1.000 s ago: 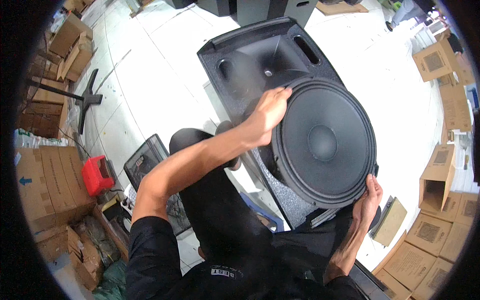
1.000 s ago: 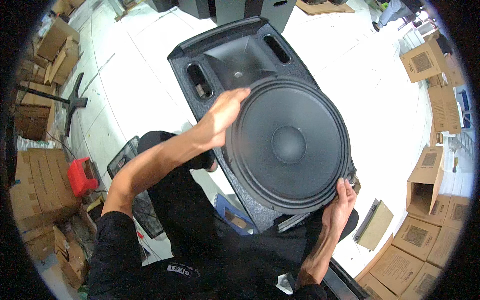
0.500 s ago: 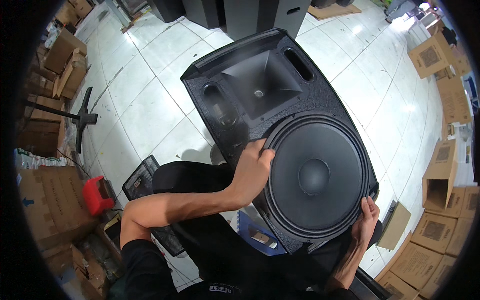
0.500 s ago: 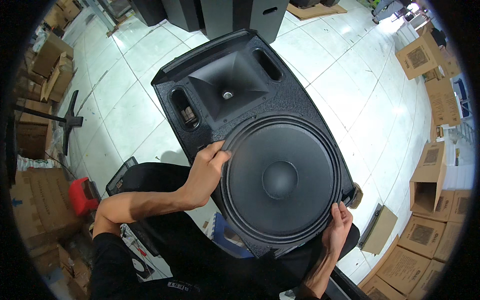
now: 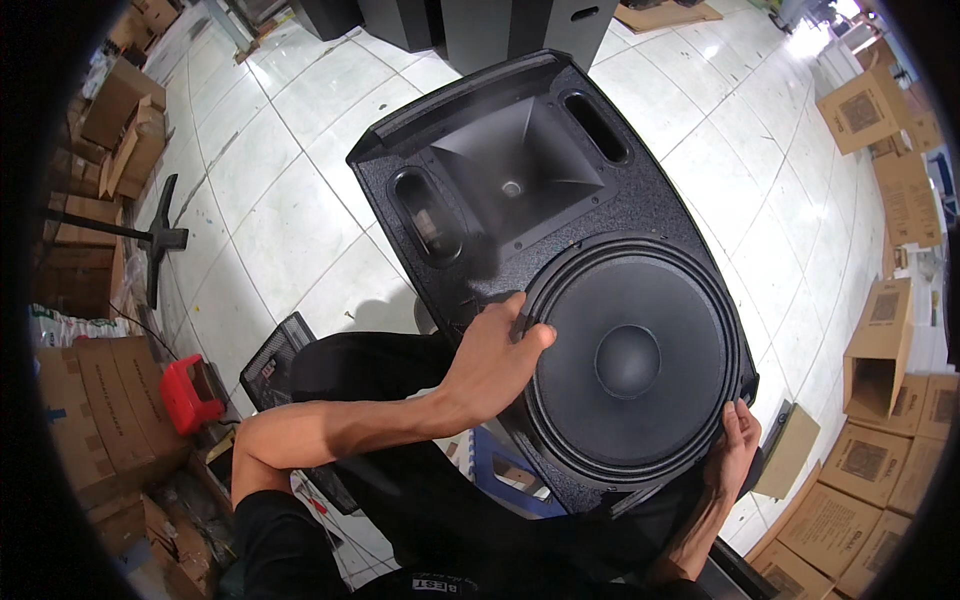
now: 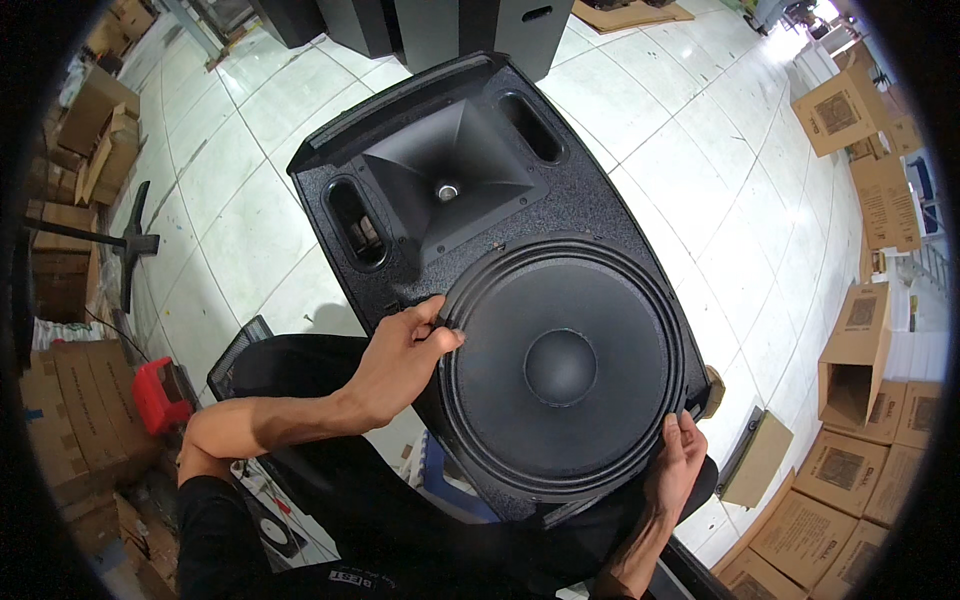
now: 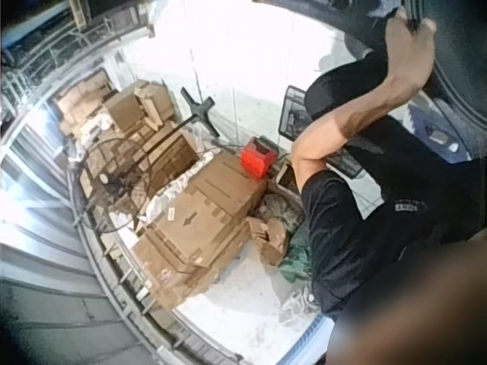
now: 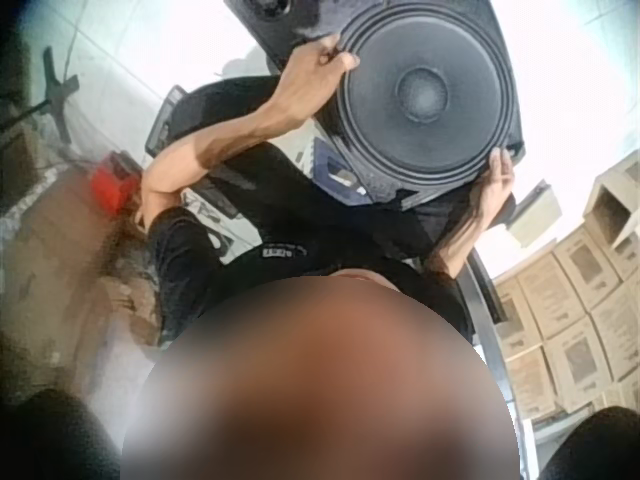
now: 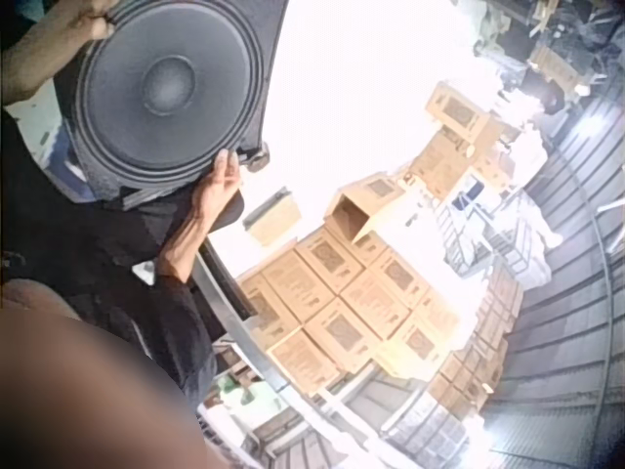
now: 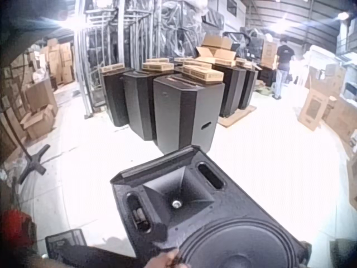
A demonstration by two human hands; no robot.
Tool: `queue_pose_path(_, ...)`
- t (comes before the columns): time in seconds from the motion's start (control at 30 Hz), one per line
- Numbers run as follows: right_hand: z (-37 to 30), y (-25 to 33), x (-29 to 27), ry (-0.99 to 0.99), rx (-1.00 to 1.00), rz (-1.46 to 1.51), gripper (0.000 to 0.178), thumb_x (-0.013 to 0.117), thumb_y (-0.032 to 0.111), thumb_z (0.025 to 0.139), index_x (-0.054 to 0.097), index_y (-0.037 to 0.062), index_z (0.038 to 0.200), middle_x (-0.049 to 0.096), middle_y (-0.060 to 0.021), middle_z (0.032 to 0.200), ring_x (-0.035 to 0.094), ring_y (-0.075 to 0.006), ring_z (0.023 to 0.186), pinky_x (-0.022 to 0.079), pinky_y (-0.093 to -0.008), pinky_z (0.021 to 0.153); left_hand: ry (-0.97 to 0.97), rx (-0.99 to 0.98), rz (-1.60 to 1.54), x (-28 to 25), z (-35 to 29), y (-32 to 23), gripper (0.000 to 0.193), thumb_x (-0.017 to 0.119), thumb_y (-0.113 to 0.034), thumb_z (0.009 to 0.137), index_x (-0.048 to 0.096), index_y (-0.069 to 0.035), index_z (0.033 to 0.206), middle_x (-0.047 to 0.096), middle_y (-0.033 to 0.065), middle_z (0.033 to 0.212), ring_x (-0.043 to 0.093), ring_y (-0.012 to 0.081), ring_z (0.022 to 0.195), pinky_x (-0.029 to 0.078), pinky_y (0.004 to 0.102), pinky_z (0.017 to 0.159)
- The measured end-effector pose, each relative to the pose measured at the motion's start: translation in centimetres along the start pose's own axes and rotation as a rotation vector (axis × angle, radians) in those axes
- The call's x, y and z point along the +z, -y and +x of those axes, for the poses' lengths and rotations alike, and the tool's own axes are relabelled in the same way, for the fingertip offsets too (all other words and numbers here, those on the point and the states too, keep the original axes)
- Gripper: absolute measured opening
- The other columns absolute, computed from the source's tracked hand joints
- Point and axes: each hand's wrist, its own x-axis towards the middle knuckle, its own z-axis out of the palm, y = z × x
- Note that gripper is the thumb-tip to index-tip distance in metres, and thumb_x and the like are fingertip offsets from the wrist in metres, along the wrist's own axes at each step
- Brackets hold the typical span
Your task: The person assembles a large black speaker by connecting internal wires, positioning the speaker cone, and securing it with screws using a cordless drill. The person works on the speaker while sitting on the floor in a warehouse-like room.
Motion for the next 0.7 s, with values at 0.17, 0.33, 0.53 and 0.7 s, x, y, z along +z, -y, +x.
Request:
queue_pose_path(0.17,-0.3,-0.4,0.9,-0.221,-0.044,-0.004,0.039,0.066,0.01,0.095,0.049,-0.0099,0.123,0.063,-0.0071,0.104,0.059,-0.011,0.094,0.046,-0.0268,0.087,-0.022,-0.038,0.086,-0.2,-0.4,-1.0,0.07,0.058,-0.021,0.091,0.032,0.019,0.142,0.062,0.0246,0.116,0.059,0.0215,0.108,0.042,0.0293,0.1)
queue_pose_path(0.33,-0.2,0.7,1.4,-0.001,-0.039,-0.045,0.028,0.058,0.011,0.099,0.057,-0.0106,0.117,0.068,-0.0099,0.104,0.062,-0.012,0.093,0.046,-0.026,0.089,-0.007,-0.05,0.061,-0.5,-0.5,-1.1,0.08,0.058,-0.037,0.088,0.035,0.02,0.139,0.05,0.0392,0.13,0.054,0.0414,0.122,0.04,0.0401,0.105)
queue_pose_path(0.53,0.2,1.4,1.9,0.093,-0.077,-0.091,0.028,0.054,0.013,0.101,0.061,-0.0107,0.114,0.07,-0.0109,0.106,0.064,-0.0127,0.094,0.046,-0.0255,0.09,0.055,-0.045,0.013,-0.8,0.1,-1.1,0.08,0.059,-0.038,0.088,0.036,0.019,0.14,0.05,0.0397,0.131,0.055,0.0416,0.121,0.041,0.0411,0.105)
queue_pose_path(0.7,0.1,0.9,1.9,0.045,-0.054,-0.101,0.03,0.056,0.013,0.1,0.06,-0.0115,0.116,0.069,-0.0081,0.102,0.062,-0.0113,0.091,0.045,-0.0248,0.088,0.019,-0.054,0.099,-0.9,-0.5,-2.2,0.081,0.06,-0.038,0.086,0.037,0.019,0.139,0.055,0.0384,0.122,0.06,0.0369,0.109,0.043,0.0395,0.099)
